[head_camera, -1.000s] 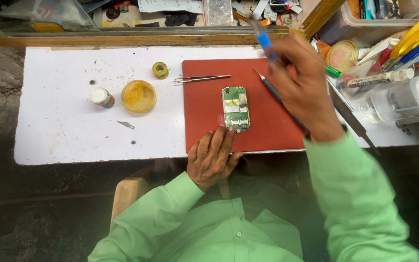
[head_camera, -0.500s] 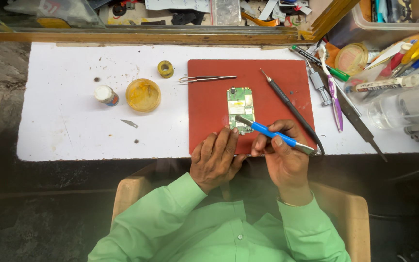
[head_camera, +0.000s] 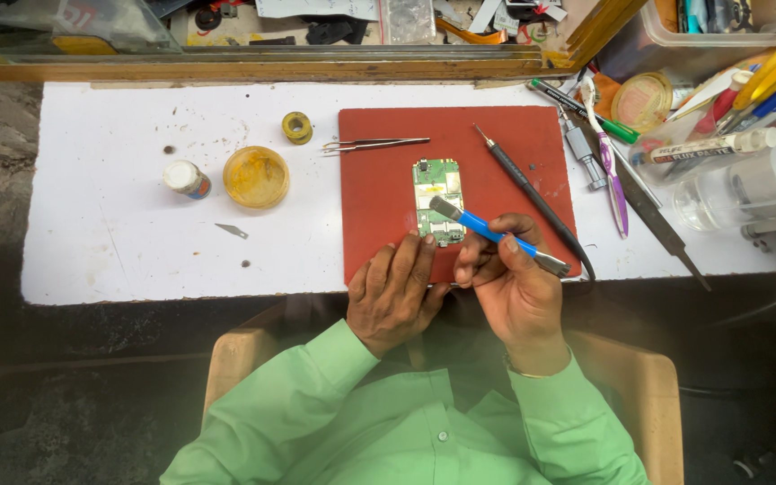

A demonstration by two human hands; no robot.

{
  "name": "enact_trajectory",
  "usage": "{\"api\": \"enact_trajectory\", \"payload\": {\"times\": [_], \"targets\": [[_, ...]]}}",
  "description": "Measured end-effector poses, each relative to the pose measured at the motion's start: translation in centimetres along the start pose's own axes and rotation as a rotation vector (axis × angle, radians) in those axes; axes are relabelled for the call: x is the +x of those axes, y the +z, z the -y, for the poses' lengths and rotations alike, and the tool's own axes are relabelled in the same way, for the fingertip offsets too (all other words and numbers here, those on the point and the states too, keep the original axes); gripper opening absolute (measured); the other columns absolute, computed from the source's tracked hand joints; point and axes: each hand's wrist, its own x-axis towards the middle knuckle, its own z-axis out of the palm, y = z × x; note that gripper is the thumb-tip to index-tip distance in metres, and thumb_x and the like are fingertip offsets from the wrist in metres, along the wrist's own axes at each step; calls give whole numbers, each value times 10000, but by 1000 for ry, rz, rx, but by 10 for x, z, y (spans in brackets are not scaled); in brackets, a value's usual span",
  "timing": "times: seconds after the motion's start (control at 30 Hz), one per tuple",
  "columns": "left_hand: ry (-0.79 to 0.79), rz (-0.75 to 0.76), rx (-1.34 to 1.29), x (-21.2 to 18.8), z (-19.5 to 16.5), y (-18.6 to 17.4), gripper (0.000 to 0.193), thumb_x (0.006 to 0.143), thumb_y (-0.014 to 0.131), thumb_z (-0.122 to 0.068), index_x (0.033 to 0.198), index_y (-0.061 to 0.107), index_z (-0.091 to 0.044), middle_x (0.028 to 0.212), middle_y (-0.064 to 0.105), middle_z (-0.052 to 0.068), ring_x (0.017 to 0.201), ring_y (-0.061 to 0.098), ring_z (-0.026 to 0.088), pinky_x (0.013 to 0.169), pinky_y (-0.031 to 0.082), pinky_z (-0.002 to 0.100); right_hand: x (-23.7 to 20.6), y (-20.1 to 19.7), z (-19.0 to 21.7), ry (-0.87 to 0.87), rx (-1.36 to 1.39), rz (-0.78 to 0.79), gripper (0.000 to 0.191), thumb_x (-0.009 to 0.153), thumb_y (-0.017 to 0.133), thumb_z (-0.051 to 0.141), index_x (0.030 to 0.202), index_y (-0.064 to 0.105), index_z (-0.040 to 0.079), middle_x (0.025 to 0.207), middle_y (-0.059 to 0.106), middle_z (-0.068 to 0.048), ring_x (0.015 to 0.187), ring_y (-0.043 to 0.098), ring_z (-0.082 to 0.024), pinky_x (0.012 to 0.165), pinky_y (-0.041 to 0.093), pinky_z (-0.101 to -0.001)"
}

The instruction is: The person uses a soldering iron to work on a small green circuit board, then wipes it with a toothbrush and scrapes it with a blue-handled tool. They remove a small component, tin its leads with solder, and place it back on the board.

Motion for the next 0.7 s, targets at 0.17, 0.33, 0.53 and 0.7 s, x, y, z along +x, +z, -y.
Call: {"api": "enact_trajectory", "payload": {"times": [0.17,0.33,0.53,0.7], "targets": [[4,0,7,-1,-1,3,509,1062,529,-481,1392,673,-121,1363,647,22,1195,564,202,1027,388,340,2,1,0,26,-55,-71,160,1029,531,8,1170,550,80,1054,635,-186,894,622,-280,826,512,-395],[4,3,19,-2,-1,5,516,1070,504,-484,1403,672,-128,1376,647,22,1198,565,202,1033,382,335,4,-1,-4,-71,23,-10,167,1045,457,-48,1104,508,99,842,505,-70,777,481,-222,770,429,-381],[13,12,29,-1,0,6,522,1069,507,-489,1405,663,-120,1371,648,26,1195,568,211,1030,379,342,3,2,2,-200,-210,4,183,953,507,-81,1070,496,59,724,487,-56,695,437,-175,731,408,-358],[15,5,10,1,0,5,511,1070,523,-478,1402,668,-118,1364,647,32,1200,564,211,1030,382,341,3,9,2,-315,-803,-30,174,947,616,-47,1099,567,23,869,543,-77,783,491,-155,727,432,-307]]}}
